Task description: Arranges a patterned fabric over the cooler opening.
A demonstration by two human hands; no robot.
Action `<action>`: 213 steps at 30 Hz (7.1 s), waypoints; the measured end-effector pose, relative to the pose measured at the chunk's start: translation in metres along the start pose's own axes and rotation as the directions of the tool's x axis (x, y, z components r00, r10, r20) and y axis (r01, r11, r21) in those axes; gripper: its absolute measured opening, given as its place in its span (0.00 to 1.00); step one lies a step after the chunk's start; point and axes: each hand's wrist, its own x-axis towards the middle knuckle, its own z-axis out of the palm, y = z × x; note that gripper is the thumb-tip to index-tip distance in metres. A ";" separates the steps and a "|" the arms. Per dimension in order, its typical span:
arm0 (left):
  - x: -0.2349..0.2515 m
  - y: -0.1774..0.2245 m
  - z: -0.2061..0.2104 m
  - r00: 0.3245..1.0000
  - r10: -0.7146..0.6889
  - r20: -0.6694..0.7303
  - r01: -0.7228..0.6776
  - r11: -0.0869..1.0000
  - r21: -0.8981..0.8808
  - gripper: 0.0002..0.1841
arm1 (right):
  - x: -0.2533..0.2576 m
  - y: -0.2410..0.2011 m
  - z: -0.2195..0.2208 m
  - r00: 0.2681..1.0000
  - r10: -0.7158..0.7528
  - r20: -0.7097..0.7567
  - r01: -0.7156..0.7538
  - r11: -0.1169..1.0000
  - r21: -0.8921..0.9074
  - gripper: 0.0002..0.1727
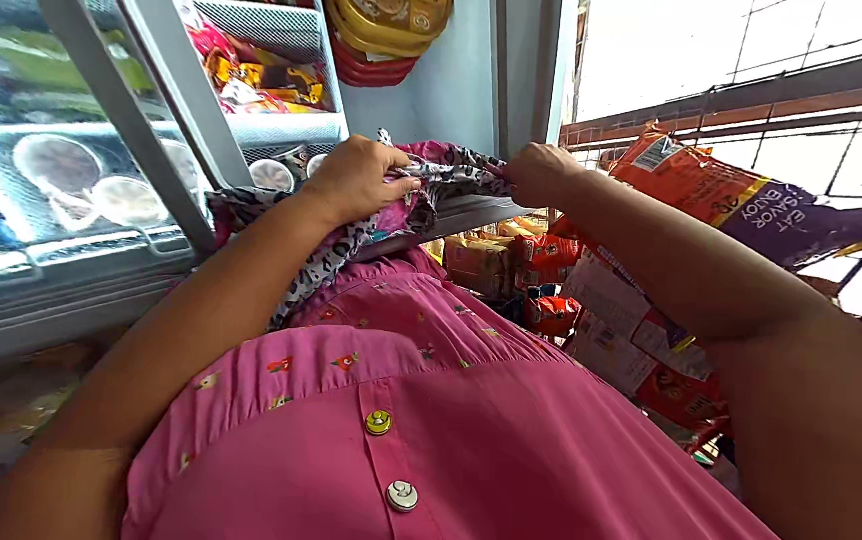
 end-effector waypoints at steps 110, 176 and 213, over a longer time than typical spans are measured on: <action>-0.110 0.035 -0.031 0.916 -0.330 -0.228 0.155 0.816 -0.557 0.09 | -0.024 -0.173 0.099 0.738 0.082 -0.670 0.545 0.514 0.662 0.11; 0.069 0.020 0.052 0.949 0.197 0.246 -0.216 0.975 0.053 0.12 | -0.003 0.009 0.071 0.887 0.202 -0.416 -0.042 0.931 0.364 0.11; -0.015 -0.027 -0.028 0.922 -0.278 0.271 0.207 0.943 0.262 0.29 | 0.009 -0.095 0.026 0.922 -0.278 -0.270 0.316 0.943 0.107 0.17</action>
